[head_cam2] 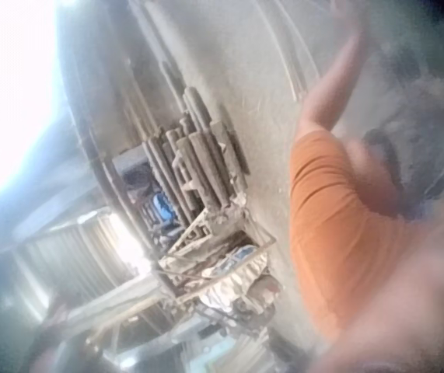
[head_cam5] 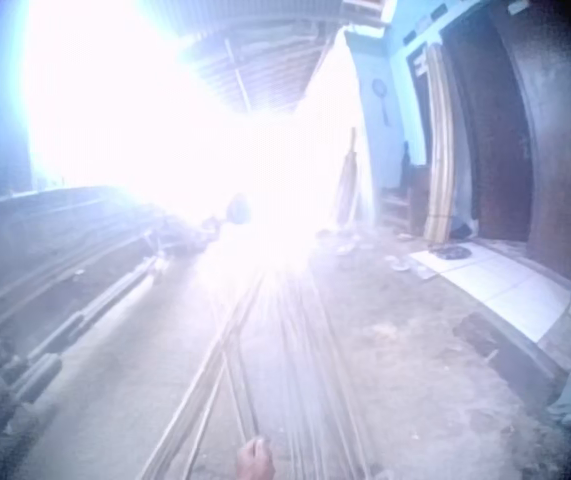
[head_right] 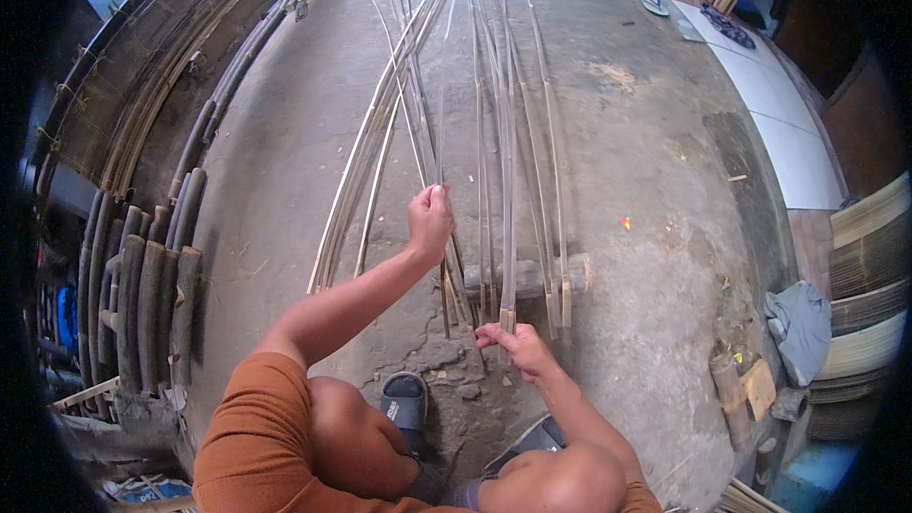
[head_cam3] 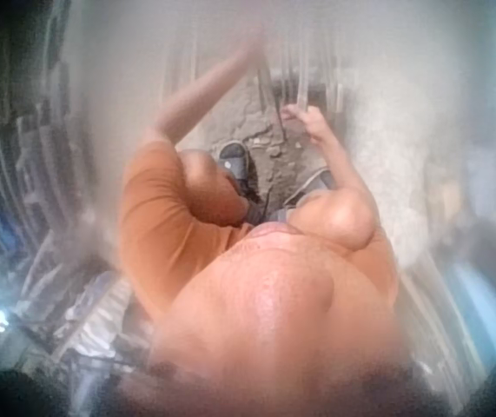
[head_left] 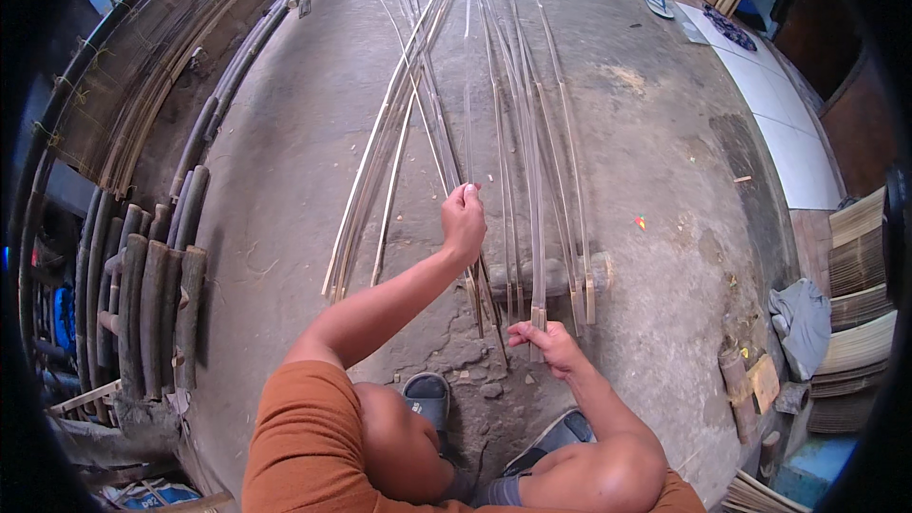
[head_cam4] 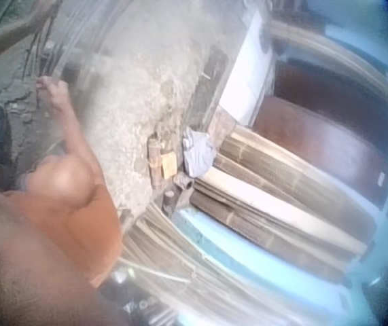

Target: The person squats on the floor and gathers thin bamboo strips, aligning them into a bundle. They then stand and tie the bundle to a larger bamboo rack using yellow string.

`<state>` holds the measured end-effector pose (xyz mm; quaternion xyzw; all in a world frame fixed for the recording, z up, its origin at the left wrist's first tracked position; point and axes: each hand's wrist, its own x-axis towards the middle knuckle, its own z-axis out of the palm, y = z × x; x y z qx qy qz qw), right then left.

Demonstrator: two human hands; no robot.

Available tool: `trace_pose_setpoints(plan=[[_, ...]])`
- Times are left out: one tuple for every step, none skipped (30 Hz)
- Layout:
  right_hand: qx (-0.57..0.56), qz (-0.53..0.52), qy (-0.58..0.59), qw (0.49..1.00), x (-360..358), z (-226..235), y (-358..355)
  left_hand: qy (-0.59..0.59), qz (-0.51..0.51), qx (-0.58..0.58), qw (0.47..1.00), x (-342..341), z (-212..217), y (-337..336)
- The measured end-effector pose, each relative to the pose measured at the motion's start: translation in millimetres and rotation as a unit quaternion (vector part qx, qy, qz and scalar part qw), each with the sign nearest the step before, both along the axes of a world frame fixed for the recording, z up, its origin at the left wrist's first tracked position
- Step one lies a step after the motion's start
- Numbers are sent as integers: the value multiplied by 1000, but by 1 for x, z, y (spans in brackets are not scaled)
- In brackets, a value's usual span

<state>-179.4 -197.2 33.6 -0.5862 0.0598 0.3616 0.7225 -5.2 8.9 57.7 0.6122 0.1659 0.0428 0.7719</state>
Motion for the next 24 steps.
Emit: trace_pose_setpoints(plan=[[7, -1, -1, 1000, 0, -1, 2, 1, 10, 10, 1000, 0, -4, 1], [4, 0, 6, 1000, 1, 0, 2, 1, 19, 20, 1000, 0, -8, 2], [1, 2, 14, 1000, 2, 9, 4, 3, 29, 31, 999, 0, -12, 4], [-2, 2, 23, 1000, 3, 13, 5, 15, 37, 35, 999, 1, -15, 6], [9, 1, 20, 1000, 3, 6, 5, 27, 45, 40, 998, 4, -18, 7], [19, -2, 15, 1000, 1, -5, 3, 38, 49, 43, 997, 9, -22, 7], [29, -2, 11, 1000, 1, -9, 4, 58, 45, 40, 996, 15, -29, 12], [22, -3, 5, 1000, 0, -11, 3, 78, 41, 37, 995, 22, -36, 18], [15, -1, 1, 1000, 1, -13, 4, 98, 41, 34, 994, 27, -46, 26], [6, -2, -4, 1000, 2, -11, 4, 102, 52, 48, 992, 33, -52, 29], [8, -5, -3, 1000, 2, -8, 3, 105, 63, 62, 990, 39, -59, 33], [10, -10, 0, 1000, 1, -1, 2, 109, 73, 77, 988, 43, -61, 33], [13, -14, 3, 1000, 1, 2, 1, 116, 69, 74, 988, 46, -64, 34], [10, -15, 3, 1000, 1, 1, 1, 122, 66, 70, 988, 48, -66, 35], [5, -18, 3, 1000, 0, -1, -1, 128, 60, 65, 988, 51, -68, 34], [3, -16, 2, 1000, 0, -2, 0, 119, 30, 46, 991, 55, -76, 39], [6, -9, 2, 1000, 1, -3, 0, 110, 0, 26, 994, 58, -83, 45], [9, -6, 4, 1000, 1, -5, 1, 102, -31, 7, 994, 60, -88, 49], [12, -1, 5, 1000, 1, -7, 3, 80, -17, 184, 979, 59, -93, 48], [19, 2, 13, 1000, 0, -7, 5, 56, -2, 355, 933, 55, -100, 44], [25, 2, 21, 999, 0, -8, 6, 31, 10, 514, 857, 51, -105, 36], [32, -1, 30, 999, 0, -11, 5, 39, -60, 429, 901, 44, -97, 25], [34, -2, 42, 999, 0, -9, 3, 47, -132, 336, 931, 32, -76, 10], [38, 3, 52, 998, 1, -3, 4, 56, -197, 240, 949, 20, -58, 0]])
